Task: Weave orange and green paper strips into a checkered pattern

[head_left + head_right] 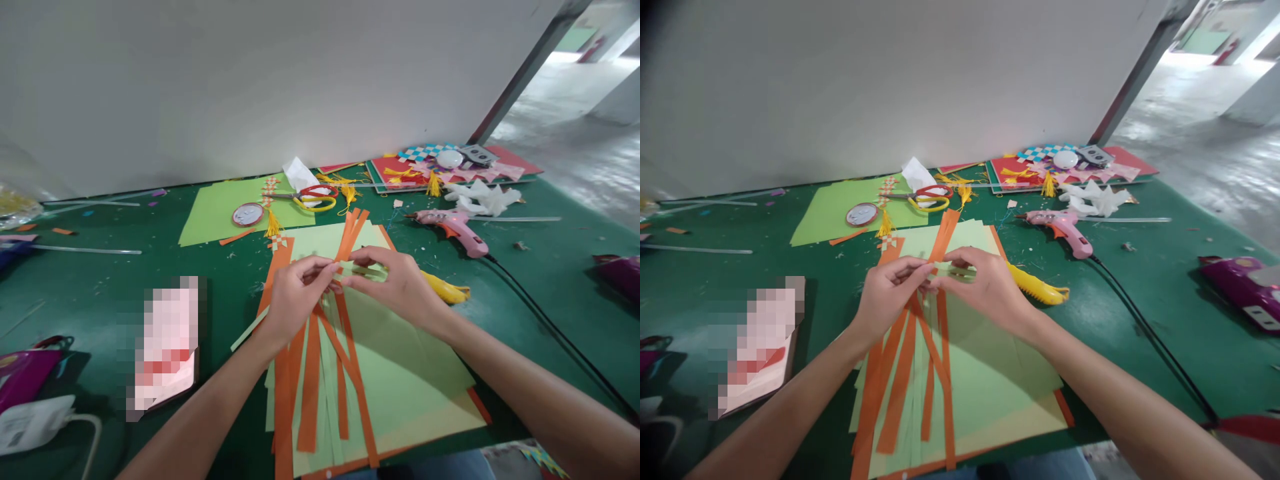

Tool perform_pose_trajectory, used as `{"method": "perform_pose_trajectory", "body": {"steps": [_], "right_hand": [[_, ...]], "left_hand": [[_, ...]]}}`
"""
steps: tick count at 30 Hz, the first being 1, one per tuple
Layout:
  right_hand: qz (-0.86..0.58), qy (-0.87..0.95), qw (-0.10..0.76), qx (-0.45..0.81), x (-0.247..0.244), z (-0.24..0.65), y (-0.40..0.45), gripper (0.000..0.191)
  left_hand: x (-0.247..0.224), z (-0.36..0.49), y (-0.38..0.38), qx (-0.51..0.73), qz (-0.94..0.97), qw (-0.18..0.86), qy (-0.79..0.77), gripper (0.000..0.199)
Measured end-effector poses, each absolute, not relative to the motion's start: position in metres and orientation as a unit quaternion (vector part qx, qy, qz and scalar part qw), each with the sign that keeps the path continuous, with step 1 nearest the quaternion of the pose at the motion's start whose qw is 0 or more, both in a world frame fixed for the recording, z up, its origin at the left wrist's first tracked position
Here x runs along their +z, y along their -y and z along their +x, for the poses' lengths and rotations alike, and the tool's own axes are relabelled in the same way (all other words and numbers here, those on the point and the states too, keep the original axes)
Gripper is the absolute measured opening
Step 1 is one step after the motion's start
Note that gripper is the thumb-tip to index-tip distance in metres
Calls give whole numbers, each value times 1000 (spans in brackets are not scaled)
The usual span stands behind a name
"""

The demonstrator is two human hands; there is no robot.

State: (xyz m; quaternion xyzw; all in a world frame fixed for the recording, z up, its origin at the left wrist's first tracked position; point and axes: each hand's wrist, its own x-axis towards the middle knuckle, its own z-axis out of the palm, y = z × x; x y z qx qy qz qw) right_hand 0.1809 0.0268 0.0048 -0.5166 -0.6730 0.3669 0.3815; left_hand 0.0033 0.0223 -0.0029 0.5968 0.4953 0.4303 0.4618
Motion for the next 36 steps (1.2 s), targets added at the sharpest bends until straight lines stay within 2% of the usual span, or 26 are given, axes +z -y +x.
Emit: {"method": "perform_pose_trajectory", "body": {"steps": [4, 12, 36], "right_hand": [[-508, 706, 361, 336, 2, 181, -26, 14], [-509, 698, 352, 361, 6, 184, -28, 23], [-537, 686, 310, 382, 10, 186, -30, 28]], "left_hand": [[-4, 3, -24, 431, 597, 455, -501, 23], [-6, 2, -23, 419, 611, 451, -498, 24], [-4, 5, -24, 412, 590, 500, -481, 15]]}}
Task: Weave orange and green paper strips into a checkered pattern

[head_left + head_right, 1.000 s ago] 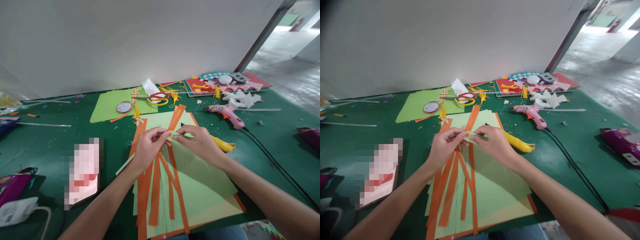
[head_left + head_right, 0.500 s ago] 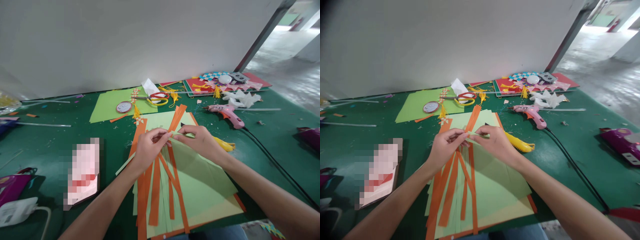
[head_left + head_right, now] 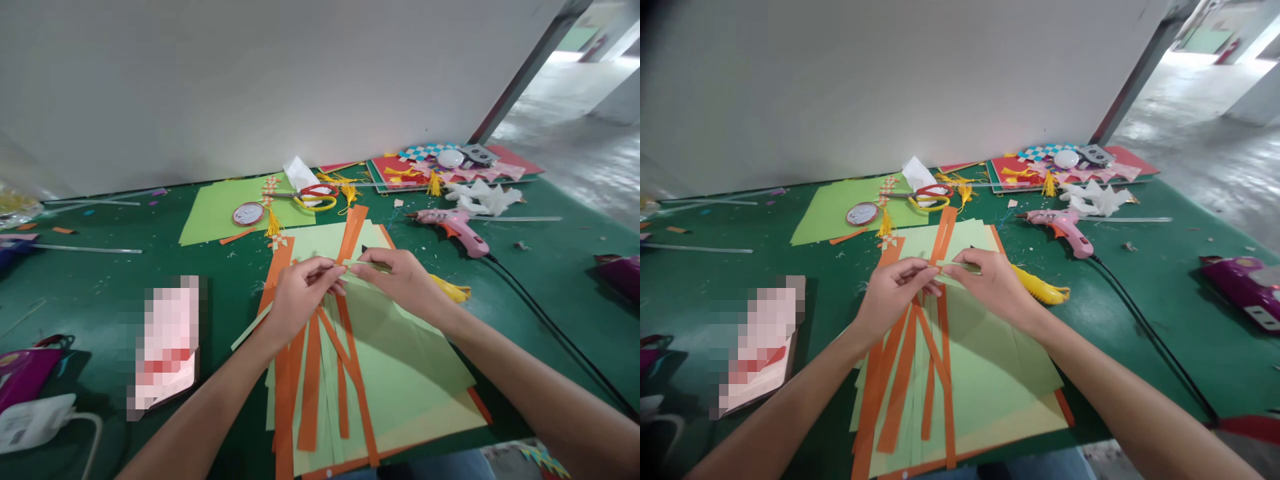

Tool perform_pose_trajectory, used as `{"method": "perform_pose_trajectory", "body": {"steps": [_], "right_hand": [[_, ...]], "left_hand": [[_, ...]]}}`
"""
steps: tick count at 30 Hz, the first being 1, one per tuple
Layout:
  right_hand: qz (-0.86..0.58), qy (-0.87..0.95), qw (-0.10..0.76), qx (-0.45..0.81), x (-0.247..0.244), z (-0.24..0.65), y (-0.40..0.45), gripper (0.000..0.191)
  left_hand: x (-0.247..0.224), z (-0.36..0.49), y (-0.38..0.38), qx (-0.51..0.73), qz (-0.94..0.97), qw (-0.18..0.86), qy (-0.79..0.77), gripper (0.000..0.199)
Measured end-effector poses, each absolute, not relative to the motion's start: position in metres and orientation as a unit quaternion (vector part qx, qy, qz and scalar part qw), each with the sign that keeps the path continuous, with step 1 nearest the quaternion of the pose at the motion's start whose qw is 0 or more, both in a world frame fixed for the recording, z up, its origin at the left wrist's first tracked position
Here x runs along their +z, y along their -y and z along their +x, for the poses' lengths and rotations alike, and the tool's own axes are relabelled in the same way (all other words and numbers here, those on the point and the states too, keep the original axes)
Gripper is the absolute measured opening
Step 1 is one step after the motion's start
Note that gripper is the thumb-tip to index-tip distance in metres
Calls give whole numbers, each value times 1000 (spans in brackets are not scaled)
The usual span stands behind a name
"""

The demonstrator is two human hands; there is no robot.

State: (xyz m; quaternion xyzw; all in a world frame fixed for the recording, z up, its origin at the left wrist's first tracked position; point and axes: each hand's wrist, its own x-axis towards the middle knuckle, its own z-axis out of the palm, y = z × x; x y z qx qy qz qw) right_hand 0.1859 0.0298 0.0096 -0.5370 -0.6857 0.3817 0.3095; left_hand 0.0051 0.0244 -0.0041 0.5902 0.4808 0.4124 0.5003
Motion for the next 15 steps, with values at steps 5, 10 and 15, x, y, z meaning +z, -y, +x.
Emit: {"method": "perform_pose_trajectory", "body": {"steps": [5, 10, 15], "right_hand": [[-527, 691, 315, 383, 9, 187, -29, 27], [-526, 690, 318, 381, 9, 186, -30, 27], [-529, 686, 312, 390, 10, 187, -30, 28]], "left_hand": [[-5, 5, -25, 429, 587, 498, -472, 15], [-3, 5, -26, 439, 572, 512, -466, 14], [-4, 5, -27, 439, 574, 512, -463, 16]]}}
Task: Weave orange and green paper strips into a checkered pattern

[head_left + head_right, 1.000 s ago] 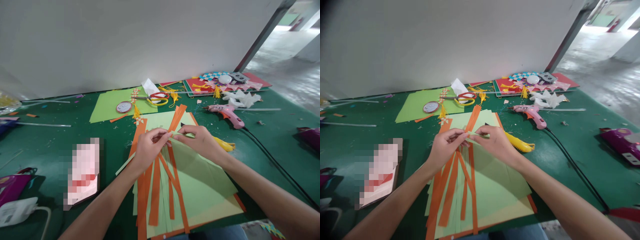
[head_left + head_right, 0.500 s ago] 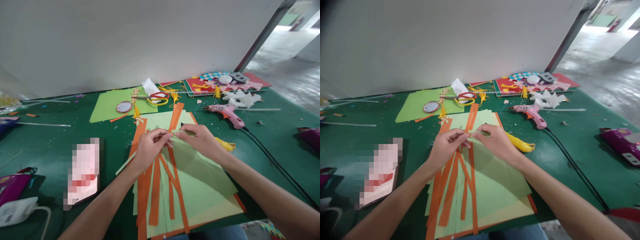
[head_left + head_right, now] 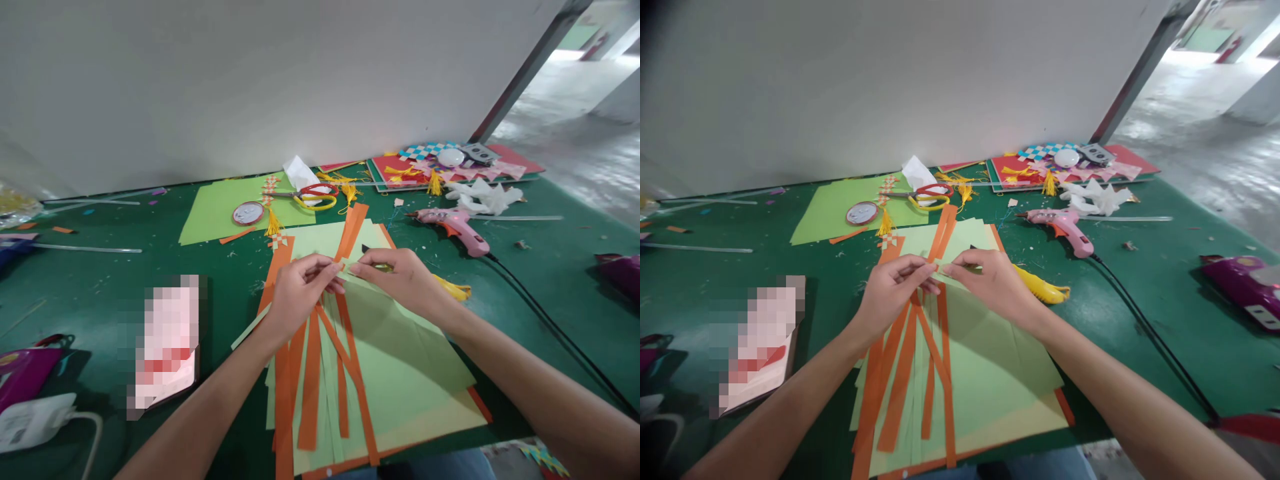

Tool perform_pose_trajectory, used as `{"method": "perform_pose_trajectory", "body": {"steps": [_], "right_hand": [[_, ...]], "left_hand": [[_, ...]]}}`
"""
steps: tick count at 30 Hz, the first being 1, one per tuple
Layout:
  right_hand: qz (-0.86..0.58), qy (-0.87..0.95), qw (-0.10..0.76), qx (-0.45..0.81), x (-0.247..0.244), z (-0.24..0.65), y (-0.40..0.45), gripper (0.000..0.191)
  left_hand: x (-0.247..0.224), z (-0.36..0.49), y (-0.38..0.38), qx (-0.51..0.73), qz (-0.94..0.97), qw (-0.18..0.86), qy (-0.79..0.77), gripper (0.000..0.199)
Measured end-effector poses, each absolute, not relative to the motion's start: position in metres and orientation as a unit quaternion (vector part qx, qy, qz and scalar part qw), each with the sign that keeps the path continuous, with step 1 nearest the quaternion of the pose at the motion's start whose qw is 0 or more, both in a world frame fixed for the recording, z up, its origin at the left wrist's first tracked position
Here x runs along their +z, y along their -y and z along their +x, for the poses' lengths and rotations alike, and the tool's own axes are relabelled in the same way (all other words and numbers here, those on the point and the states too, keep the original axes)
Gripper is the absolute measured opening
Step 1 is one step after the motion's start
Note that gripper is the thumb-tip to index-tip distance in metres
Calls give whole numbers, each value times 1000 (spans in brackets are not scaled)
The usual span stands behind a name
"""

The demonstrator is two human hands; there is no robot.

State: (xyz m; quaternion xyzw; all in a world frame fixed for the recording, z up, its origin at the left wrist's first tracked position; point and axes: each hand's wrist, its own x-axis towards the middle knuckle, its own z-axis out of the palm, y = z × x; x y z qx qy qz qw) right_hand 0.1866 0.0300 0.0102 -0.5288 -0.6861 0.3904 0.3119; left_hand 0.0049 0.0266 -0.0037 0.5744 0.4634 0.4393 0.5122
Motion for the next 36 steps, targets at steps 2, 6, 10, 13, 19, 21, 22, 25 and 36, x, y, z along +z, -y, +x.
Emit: {"method": "perform_pose_trajectory", "body": {"steps": [2, 6, 10, 13, 19, 21, 22, 25, 36], "right_hand": [[-528, 688, 303, 395, 11, 187, -30, 28], [-541, 700, 284, 369, 9, 189, -31, 34], [-555, 708, 261, 351, 7, 188, -30, 43], [-555, 708, 258, 352, 6, 187, -30, 44], [-546, 710, 266, 356, 5, 188, -30, 35], [-536, 701, 314, 352, 4, 189, -31, 22], [-535, 688, 344, 349, 2, 189, -32, 23], [-543, 640, 422, 343, -4, 187, -33, 46], [-445, 857, 239, 106, -31, 157, -30, 22]], "left_hand": [[-4, 5, -26, 438, 580, 505, -466, 17], [-5, 4, -25, 436, 584, 496, -472, 18], [-4, 3, -26, 444, 582, 489, -474, 19], [-4, 3, -27, 440, 582, 494, -472, 19], [-3, 0, -26, 418, 592, 505, -468, 24], [-3, -1, -28, 468, 554, 496, -477, 23], [-4, -1, -30, 504, 524, 490, -481, 22], [-5, -4, -37, 606, 420, 479, -477, 19], [-5, -6, -40, 647, 294, 567, -416, 21]]}}
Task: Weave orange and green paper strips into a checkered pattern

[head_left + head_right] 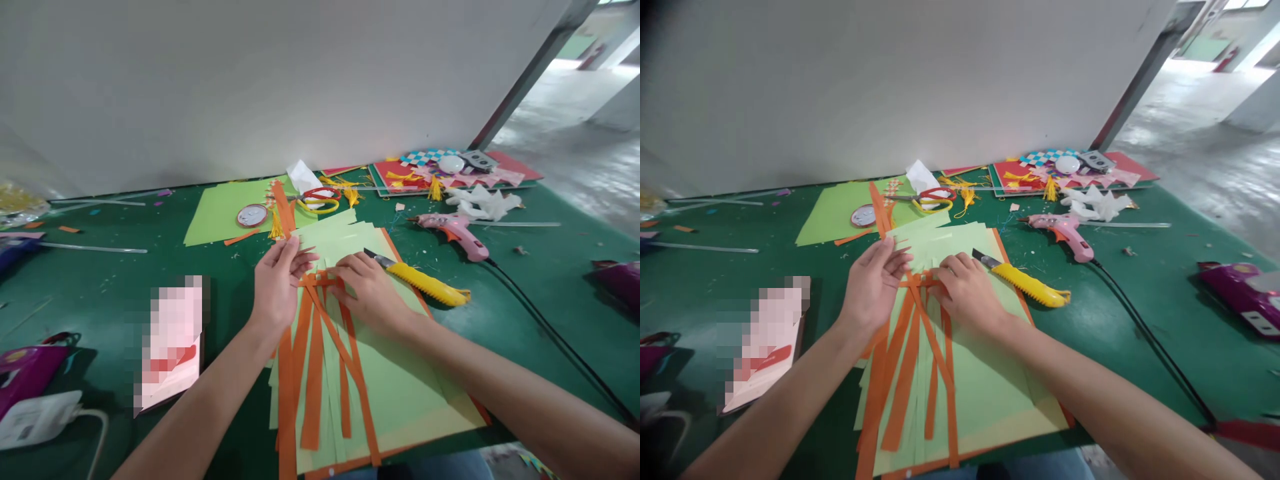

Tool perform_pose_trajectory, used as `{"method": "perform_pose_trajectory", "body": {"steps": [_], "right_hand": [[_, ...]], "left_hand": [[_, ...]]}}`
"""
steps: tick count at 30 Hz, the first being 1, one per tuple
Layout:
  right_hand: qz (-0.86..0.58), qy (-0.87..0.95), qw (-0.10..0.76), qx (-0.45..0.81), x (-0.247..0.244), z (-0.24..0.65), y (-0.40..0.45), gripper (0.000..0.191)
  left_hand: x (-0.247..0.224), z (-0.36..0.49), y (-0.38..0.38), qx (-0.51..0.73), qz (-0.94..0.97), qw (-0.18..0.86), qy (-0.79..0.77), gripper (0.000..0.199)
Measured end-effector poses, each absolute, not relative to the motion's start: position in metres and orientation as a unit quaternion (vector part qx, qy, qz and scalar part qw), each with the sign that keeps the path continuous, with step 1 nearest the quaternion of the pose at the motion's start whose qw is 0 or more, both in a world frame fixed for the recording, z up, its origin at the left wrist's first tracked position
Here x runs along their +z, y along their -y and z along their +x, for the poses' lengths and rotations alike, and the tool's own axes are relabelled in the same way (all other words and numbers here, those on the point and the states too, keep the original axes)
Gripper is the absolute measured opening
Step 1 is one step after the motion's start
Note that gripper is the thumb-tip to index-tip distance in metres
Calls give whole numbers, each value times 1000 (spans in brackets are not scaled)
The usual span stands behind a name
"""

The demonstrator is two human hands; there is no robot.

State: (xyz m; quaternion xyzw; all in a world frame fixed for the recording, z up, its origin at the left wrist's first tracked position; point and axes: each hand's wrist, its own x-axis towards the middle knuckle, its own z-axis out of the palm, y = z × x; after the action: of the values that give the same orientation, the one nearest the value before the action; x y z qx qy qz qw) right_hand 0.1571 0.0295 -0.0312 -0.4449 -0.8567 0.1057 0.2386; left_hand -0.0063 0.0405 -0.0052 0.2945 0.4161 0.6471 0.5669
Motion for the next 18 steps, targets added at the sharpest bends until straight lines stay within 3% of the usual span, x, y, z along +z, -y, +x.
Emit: {"method": "perform_pose_trajectory", "body": {"steps": [3, 18], "right_hand": [[-444, 863, 217, 103, -32, 153, -32, 17], [-421, 855, 283, 107, -29, 175, -39, 16]], "left_hand": [[-5, -8, -42, 654, 261, 579, -410, 24], [-10, -9, -46, 644, 204, 598, -431, 17]]}}
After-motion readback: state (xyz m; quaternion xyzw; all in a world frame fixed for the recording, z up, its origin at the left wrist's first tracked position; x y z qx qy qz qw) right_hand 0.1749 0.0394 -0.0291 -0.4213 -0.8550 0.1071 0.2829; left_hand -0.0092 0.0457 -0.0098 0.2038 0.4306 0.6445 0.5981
